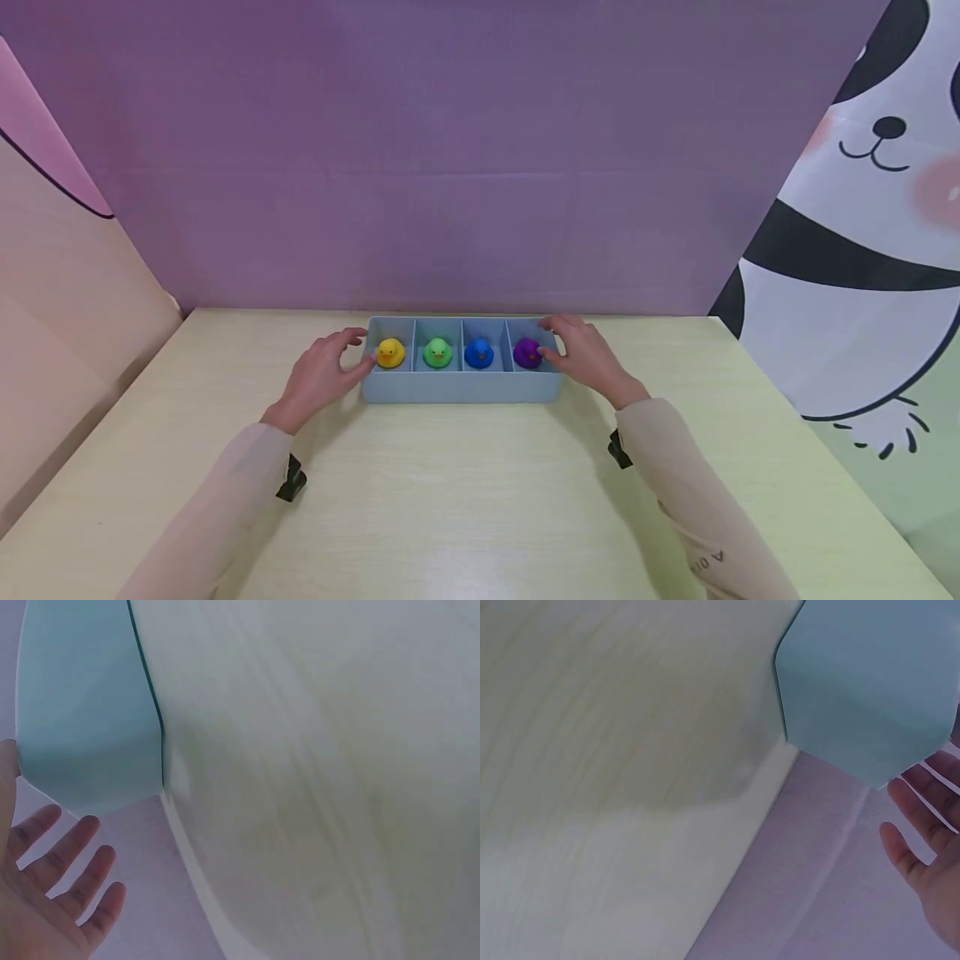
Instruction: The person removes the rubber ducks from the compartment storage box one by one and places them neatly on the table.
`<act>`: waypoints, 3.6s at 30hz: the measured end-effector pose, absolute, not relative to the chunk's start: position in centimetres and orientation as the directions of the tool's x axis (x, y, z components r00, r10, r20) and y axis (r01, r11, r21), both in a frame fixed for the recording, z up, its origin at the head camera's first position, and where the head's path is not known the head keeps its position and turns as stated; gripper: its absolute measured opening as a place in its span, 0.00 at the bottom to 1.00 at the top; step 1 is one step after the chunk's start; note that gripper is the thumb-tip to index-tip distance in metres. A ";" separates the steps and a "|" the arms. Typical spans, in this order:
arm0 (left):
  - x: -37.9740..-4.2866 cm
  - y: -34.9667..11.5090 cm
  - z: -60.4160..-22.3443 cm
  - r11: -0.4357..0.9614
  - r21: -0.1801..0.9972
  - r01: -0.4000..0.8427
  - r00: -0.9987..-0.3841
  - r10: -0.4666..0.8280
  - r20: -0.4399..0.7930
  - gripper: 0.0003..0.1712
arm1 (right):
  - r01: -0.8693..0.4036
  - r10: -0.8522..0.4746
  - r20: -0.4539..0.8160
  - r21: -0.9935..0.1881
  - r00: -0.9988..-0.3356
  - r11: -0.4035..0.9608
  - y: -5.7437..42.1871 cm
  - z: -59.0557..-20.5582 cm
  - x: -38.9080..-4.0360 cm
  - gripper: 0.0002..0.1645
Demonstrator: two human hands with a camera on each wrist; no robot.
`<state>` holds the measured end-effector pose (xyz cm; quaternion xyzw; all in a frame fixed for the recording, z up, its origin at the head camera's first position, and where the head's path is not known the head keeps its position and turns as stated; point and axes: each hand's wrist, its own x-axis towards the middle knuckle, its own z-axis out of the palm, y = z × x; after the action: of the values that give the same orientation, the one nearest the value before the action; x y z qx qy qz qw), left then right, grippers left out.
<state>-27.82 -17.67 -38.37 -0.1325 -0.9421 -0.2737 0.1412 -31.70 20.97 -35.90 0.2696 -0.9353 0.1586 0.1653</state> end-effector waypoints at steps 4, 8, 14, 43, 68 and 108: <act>-27.8 -17.7 -38.4 0.805 0.490 0.334 -0.926 0.183 0.331 0.27 | -0.557 -0.460 0.385 -0.194 -0.800 0.808 20.6 -35.7 -31.8 0.22; -27.9 -17.8 -38.5 0.794 0.504 0.341 -0.927 0.196 0.319 0.27 | -0.563 -0.472 0.376 -0.181 -0.797 0.806 20.4 -35.6 -32.1 0.22; -28.0 -17.9 -38.6 0.780 0.520 0.348 -0.929 0.213 0.301 0.26 | -0.582 -0.500 0.352 -0.180 -0.791 0.793 20.2 -35.7 -32.6 0.21; -28.4 -17.9 -38.6 0.751 0.574 0.326 -0.942 0.207 0.265 0.24 | -0.575 -0.570 0.101 -0.019 -0.815 0.818 19.3 -34.9 -34.0 0.20; -28.6 -18.1 -39.1 0.692 0.662 0.288 -0.957 0.184 0.224 0.24 | -0.559 -0.560 0.042 0.044 -0.827 0.828 18.8 -35.4 -34.8 0.20; -28.5 -17.8 -39.1 0.699 0.659 0.278 -0.959 0.164 0.231 0.22 | -0.607 -0.609 0.075 0.056 -0.789 0.793 18.3 -31.7 -34.2 0.17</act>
<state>-28.46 -17.77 -39.11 -0.1202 -0.9185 -0.3687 0.0776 -34.19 18.27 -31.67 0.3214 -0.9458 -0.0146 0.0445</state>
